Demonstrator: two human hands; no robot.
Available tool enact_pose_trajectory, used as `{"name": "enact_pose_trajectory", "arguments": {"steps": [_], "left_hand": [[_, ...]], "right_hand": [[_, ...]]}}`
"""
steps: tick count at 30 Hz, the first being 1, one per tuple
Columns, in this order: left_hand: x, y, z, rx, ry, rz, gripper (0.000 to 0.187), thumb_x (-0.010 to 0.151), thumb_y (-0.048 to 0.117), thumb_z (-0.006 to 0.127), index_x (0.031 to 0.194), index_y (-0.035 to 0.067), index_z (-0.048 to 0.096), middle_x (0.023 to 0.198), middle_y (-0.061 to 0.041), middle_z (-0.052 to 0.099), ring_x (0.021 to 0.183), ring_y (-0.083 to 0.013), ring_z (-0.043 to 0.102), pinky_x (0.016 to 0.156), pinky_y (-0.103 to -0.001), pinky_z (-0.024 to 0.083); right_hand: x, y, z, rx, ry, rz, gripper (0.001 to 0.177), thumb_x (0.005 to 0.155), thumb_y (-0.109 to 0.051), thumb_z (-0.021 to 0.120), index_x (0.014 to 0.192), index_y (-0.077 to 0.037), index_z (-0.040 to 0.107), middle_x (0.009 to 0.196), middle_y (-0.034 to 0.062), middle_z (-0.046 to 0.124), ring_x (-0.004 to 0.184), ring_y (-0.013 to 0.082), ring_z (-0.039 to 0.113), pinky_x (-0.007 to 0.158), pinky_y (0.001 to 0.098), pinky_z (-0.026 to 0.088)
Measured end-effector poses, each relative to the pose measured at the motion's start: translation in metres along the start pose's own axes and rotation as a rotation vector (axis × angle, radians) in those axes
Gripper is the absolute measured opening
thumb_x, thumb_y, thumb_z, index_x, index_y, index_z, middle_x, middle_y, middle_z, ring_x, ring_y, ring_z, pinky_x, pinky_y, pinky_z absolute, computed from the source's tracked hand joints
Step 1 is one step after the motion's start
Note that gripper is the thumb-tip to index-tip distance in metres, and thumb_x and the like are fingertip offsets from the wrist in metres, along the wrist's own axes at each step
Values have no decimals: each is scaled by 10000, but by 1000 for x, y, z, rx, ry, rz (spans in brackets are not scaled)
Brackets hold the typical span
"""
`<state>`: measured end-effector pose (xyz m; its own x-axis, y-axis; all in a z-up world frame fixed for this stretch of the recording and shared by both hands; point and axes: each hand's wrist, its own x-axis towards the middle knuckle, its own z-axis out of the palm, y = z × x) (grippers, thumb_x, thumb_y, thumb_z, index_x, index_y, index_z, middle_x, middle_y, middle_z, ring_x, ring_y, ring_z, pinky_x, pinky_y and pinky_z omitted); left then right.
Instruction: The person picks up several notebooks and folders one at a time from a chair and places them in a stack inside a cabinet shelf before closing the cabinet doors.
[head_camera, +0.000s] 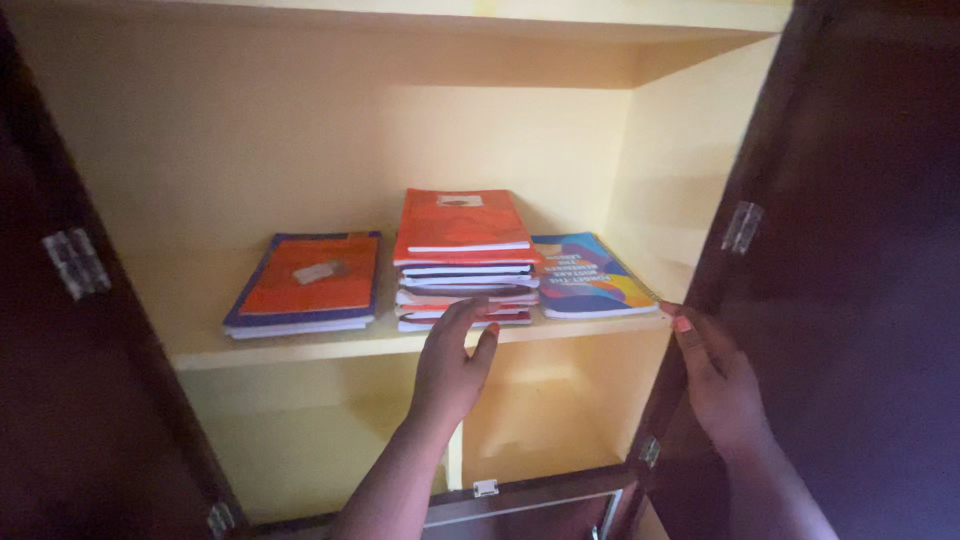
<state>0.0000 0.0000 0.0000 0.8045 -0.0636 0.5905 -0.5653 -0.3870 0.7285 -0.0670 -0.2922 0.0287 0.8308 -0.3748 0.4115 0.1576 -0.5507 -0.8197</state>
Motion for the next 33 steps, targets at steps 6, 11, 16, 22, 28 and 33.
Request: {"name": "enact_pose_trajectory", "arguments": {"steps": [6,11,16,22,28,33], "left_hand": [[25,-8,2,-176,-98,111,285,925,79,665,1209,60,669,1287,-110,702,1233,-288,656,1016,-368,500],[34,-26,11,-423,-221,50,306,930,74,628,1235,68,657,1288,-95,711,1167,-231,717,980,-340,539],[36,-28,35,-437,-293,60,286,962,126,661,1241,65,673,1250,-132,713,1197,-251,689,1001,-374,515],[25,-20,69,-557,-492,-34,319,960,155,628,1265,71,666,1254,-128,722,1228,-262,675,1031,-394,507],[-3,-10,102,-768,-630,-37,313,977,121,615,1276,33,650,1254,-141,729,1217,-250,703,1051,-362,528],[-21,21,110,-819,-715,-43,328,989,145,594,1298,44,637,1295,-124,716,1198,-238,701,1032,-357,538]], "right_hand": [[-7,-9,-8,-105,122,49,374,1038,-340,525,1308,-148,699,1289,93,712,1245,186,616,1048,334,430],[-30,-27,-13,-206,169,233,428,1056,-372,500,1403,-184,665,1259,148,693,1199,265,601,1050,380,432],[-60,-27,-26,-145,218,270,479,1035,-414,495,1403,-132,617,1370,60,647,1289,173,547,1063,358,404],[-105,-17,-59,57,327,400,512,1035,-431,475,1407,-104,604,1336,51,666,1233,182,600,997,376,475],[-168,-25,-81,37,518,573,513,1013,-403,483,1425,-111,569,1323,65,655,1196,207,618,985,408,489],[-201,-53,-101,-16,505,541,506,1025,-397,443,1417,-110,583,1333,87,656,1210,208,636,1006,390,494]]}}
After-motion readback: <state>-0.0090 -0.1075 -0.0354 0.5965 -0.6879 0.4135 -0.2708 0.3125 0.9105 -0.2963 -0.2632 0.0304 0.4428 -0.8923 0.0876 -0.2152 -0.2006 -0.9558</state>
